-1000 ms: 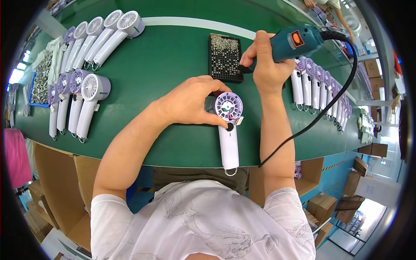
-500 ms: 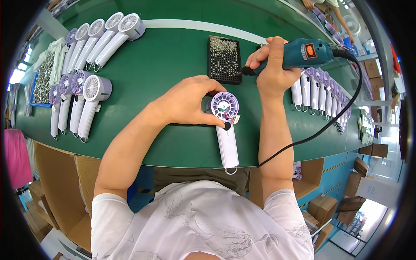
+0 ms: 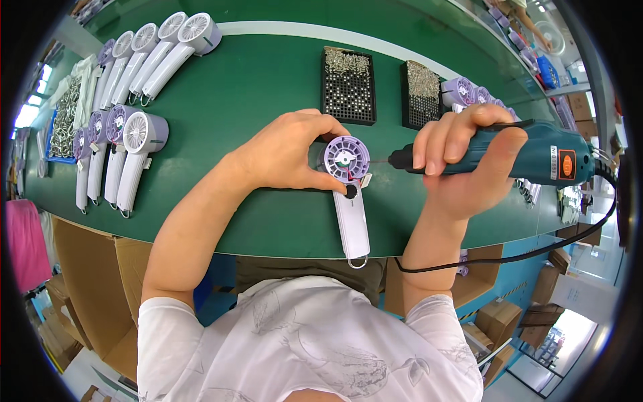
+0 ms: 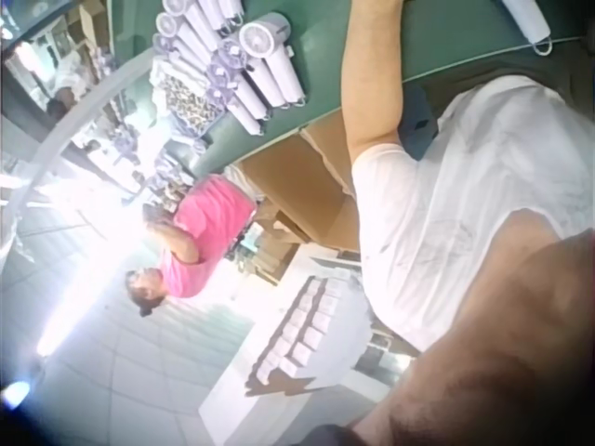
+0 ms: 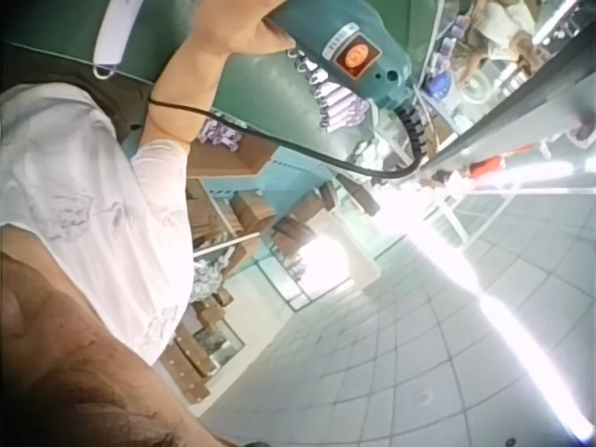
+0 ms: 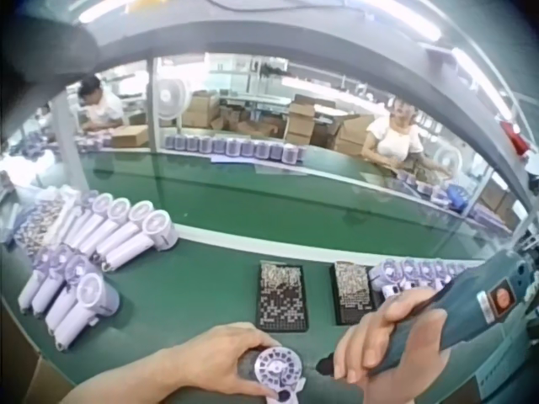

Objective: Assembling handheld fans using an electric screwdriver on an industrial assembly line.

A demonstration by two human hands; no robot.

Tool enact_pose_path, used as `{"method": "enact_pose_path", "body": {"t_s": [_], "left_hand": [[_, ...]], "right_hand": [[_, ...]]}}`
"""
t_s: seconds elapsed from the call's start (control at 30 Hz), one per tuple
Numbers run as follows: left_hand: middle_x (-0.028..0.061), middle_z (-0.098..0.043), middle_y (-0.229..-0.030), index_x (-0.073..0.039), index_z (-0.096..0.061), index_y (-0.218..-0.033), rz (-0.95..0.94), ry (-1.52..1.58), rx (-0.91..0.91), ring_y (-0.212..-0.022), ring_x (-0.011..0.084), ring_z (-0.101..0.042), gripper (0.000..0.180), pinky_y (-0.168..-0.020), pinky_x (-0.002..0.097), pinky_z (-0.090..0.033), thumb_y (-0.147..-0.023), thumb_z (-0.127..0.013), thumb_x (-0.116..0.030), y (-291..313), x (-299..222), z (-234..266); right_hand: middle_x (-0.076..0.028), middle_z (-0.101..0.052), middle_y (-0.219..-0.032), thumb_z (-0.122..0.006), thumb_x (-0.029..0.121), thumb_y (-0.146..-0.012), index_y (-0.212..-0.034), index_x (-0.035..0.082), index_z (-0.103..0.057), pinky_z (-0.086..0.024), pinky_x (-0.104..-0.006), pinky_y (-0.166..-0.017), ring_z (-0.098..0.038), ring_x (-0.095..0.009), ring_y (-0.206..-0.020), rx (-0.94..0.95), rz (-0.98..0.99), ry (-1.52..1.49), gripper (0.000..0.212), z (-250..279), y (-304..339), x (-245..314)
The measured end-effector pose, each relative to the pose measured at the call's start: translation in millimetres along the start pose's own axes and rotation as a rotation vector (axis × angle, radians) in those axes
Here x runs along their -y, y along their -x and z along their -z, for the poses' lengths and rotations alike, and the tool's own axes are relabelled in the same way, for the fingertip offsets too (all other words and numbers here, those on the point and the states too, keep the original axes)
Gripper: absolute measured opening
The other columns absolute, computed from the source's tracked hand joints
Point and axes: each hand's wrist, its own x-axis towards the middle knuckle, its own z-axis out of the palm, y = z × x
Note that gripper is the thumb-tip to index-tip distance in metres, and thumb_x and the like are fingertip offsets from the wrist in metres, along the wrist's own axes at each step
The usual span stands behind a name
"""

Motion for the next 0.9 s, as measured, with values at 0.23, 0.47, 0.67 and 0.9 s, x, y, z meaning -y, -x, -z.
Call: {"method": "enact_pose_path", "body": {"t_s": [0.23,0.47,0.67,0.9], "left_hand": [[0.0072,-0.071,-0.099,-0.005,-0.069,-0.112,-0.013,0.005,-0.004,-0.089,0.0239,-0.064,0.064,-0.077,0.0347,-0.052,-0.060,-0.098,-0.030,-0.1,-0.3,0.4],[0.0075,-0.071,-0.100,-0.005,-0.069,-0.112,0.001,-0.010,-0.001,-0.090,0.0247,-0.065,0.064,-0.077,0.0352,-0.052,-0.060,-0.098,-0.030,0.6,0.2,0.2],[0.0078,-0.071,-0.100,-0.006,-0.069,-0.112,0.003,0.002,0.003,-0.090,0.0253,-0.065,0.064,-0.077,0.0352,-0.052,-0.060,-0.098,-0.029,0.8,-0.7,0.7],[0.0080,-0.070,-0.099,-0.006,-0.069,-0.110,0.002,0.011,-0.004,-0.089,0.0263,-0.064,0.064,-0.077,0.0358,-0.052,-0.059,-0.098,-0.029,1.2,-1.6,0.7]], "right_hand": [[-0.007,-0.056,-0.064,-0.056,0.022,-0.105,-0.107,-0.005,-0.058,-0.048,-0.0334,-0.042,-0.051,-0.014,-0.044,0.048,-0.024,0.031,0.027,-2.3,4.1,-4.1],[-0.008,-0.057,-0.064,-0.059,0.015,-0.103,-0.105,-0.007,-0.058,-0.048,-0.0324,-0.043,-0.051,-0.014,-0.045,0.052,-0.032,0.045,0.022,-3.5,5.8,-8.2],[-0.006,-0.053,-0.065,-0.052,0.033,-0.107,-0.110,0.000,-0.054,-0.045,-0.0322,-0.042,-0.049,-0.014,-0.045,0.131,-0.057,0.220,0.033,-6.2,9.1,-9.5],[-0.004,-0.065,-0.072,-0.081,0.000,-0.083,-0.082,-0.002,-0.069,-0.046,-0.0233,-0.051,-0.058,-0.010,-0.057,0.131,-0.123,0.333,0.012,-17.1,20.9,-19.3]]}}
